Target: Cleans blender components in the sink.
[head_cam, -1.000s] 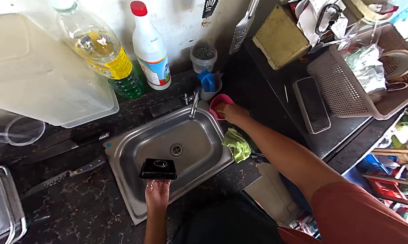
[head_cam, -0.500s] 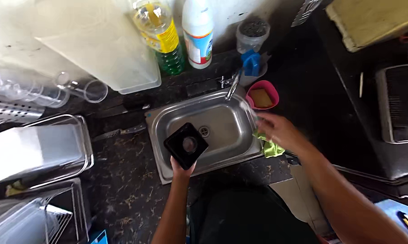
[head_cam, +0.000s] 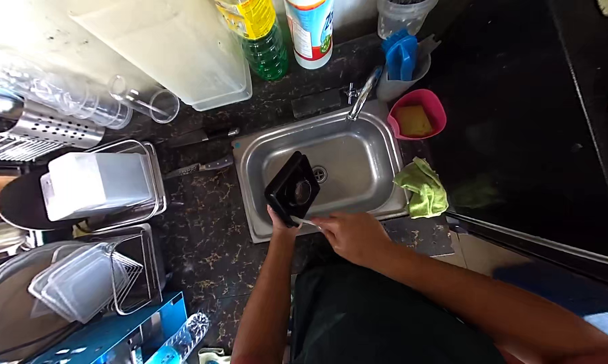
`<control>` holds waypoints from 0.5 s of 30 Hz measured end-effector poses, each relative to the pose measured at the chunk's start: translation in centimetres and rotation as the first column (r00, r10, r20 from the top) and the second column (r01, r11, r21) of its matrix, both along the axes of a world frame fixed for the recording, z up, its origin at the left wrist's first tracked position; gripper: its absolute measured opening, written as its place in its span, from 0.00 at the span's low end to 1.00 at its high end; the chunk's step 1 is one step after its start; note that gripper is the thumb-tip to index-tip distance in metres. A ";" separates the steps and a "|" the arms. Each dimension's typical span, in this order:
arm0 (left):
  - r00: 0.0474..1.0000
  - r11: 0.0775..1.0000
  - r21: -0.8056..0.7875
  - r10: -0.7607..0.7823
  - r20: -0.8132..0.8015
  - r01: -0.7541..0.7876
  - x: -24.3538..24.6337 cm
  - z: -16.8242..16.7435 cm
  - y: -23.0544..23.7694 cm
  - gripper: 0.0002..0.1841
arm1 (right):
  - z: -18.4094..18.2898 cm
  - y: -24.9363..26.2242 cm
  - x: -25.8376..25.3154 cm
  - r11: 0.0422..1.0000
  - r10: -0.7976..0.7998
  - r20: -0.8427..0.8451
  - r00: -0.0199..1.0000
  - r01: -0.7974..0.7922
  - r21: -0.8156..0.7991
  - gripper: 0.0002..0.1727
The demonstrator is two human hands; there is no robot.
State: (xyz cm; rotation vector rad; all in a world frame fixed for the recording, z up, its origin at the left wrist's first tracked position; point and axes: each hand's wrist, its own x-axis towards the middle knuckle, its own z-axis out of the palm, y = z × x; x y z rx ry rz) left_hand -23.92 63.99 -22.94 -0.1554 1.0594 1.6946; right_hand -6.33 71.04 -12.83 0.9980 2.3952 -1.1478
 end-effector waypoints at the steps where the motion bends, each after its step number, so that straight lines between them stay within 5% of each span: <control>1: 0.999 0.998 0.059 -0.014 -0.029 0.016 -0.4 -0.3 0.1 0.37 | 0.2 0.5 -0.2 0.999 0.026 0.036 0.999 -0.027 0.027 0.24; 5: 0.988 1.000 -0.004 -0.026 -0.150 0.025 -1.1 -1.6 0.8 0.36 | 0.4 0.2 -1.4 0.994 0.062 0.120 0.991 -0.071 0.077 0.25; 10: 0.997 0.999 0.017 0.043 -0.064 -0.042 -1.9 -2.0 0.7 0.38 | -0.8 1.0 -1.3 0.981 0.012 0.075 0.997 -0.027 0.193 0.24; 15: 0.999 0.999 -0.023 0.028 -0.042 -0.029 -2.0 -2.3 0.9 0.42 | -0.7 0.8 -2.2 0.986 0.069 0.079 0.995 -0.079 0.145 0.24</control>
